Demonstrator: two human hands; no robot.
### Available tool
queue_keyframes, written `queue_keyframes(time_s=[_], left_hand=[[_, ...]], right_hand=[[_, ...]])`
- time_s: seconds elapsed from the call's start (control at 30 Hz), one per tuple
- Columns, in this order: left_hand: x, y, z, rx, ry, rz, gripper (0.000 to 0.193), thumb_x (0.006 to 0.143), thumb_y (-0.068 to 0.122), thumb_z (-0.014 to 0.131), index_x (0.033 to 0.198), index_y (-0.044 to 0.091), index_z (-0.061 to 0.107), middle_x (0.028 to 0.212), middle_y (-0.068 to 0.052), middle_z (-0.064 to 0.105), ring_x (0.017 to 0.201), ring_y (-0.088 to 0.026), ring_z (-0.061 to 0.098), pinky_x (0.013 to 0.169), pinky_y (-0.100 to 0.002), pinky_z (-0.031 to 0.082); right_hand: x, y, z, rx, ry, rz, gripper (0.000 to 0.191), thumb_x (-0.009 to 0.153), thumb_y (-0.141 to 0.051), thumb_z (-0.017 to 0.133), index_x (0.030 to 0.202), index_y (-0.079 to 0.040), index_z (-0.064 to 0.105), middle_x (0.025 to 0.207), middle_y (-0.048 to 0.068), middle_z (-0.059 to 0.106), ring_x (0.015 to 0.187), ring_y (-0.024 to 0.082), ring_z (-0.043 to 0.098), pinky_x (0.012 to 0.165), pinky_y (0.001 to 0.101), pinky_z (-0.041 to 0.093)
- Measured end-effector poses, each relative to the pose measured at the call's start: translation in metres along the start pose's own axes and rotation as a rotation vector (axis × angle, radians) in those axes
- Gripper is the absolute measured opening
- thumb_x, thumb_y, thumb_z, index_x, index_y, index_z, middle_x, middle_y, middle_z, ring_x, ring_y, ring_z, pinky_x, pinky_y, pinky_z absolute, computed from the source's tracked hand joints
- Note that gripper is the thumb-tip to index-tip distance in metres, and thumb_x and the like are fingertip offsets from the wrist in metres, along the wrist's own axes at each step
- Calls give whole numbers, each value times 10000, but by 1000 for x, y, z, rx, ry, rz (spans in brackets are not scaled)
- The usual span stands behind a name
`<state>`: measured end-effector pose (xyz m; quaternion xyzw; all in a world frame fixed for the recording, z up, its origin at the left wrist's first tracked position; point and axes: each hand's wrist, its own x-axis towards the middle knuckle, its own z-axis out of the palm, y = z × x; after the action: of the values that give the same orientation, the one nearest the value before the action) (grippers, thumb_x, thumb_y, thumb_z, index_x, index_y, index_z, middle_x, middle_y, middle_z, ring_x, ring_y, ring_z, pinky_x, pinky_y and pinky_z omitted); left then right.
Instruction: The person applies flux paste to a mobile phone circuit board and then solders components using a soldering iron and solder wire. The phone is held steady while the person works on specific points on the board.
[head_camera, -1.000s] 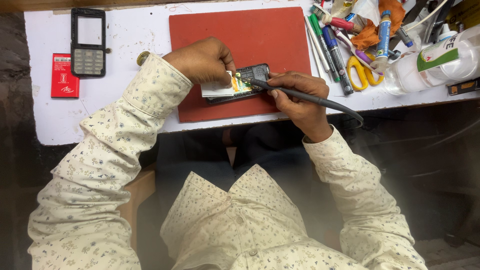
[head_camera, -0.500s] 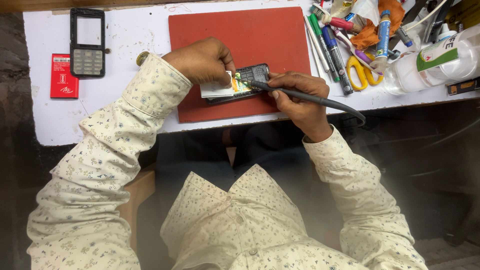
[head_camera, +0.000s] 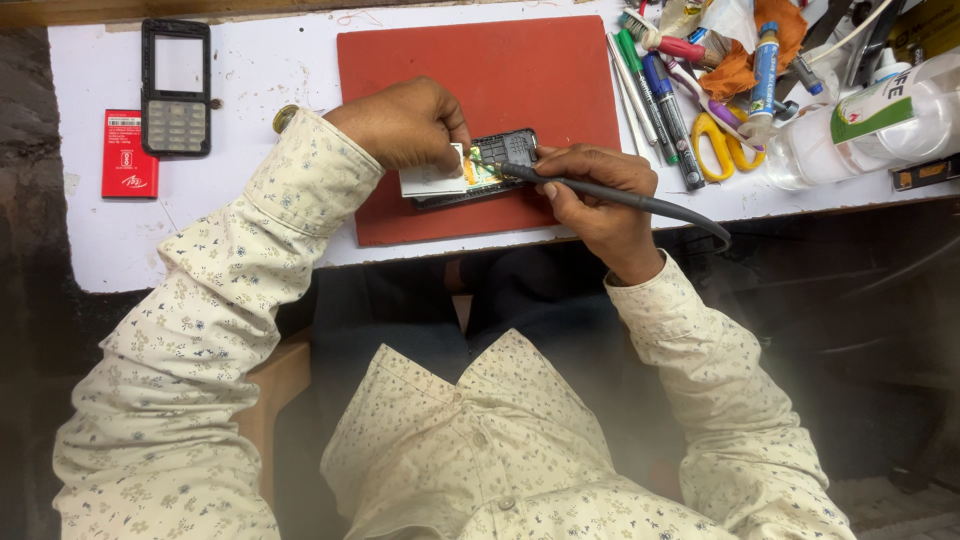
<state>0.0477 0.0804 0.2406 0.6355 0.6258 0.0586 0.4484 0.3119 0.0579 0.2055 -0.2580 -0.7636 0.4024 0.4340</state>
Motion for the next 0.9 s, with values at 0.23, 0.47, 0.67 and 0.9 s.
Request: queue_keyframes(time_s=[0.23,0.47,0.67,0.9], left_hand=[[-1,0,0,-4,-2,9,271,719,121,791,983,70,765,918,-116,760,887,-228,724,776,-378,565],[0,-2,1,2,-3,24,270,721,118,792,987,77,765,917,-113,761,882,-224,729,782,-376,571],[1,-3,2,0,-1,25,265,720,121,797,979,73,769,911,-113,764,880,-223,729,788,-376,570],[3,-7,3,-14,0,34,309,706,112,804,1009,68,764,934,-117,762,893,-227,734,793,-377,584]], right_hand=[[0,-1,0,-10,9,20,162,901,40,698,1057,73,726,873,129,734,827,171,717,1110,399,578],[1,0,0,26,-6,-21,143,896,40,671,1027,69,721,879,131,726,889,212,738,1130,437,581],[0,0,0,30,-6,-11,143,898,49,668,1029,70,719,873,130,723,884,211,736,1139,438,572],[-1,0,1,12,-1,9,151,902,47,683,1045,67,724,878,135,732,868,209,736,1122,433,576]])
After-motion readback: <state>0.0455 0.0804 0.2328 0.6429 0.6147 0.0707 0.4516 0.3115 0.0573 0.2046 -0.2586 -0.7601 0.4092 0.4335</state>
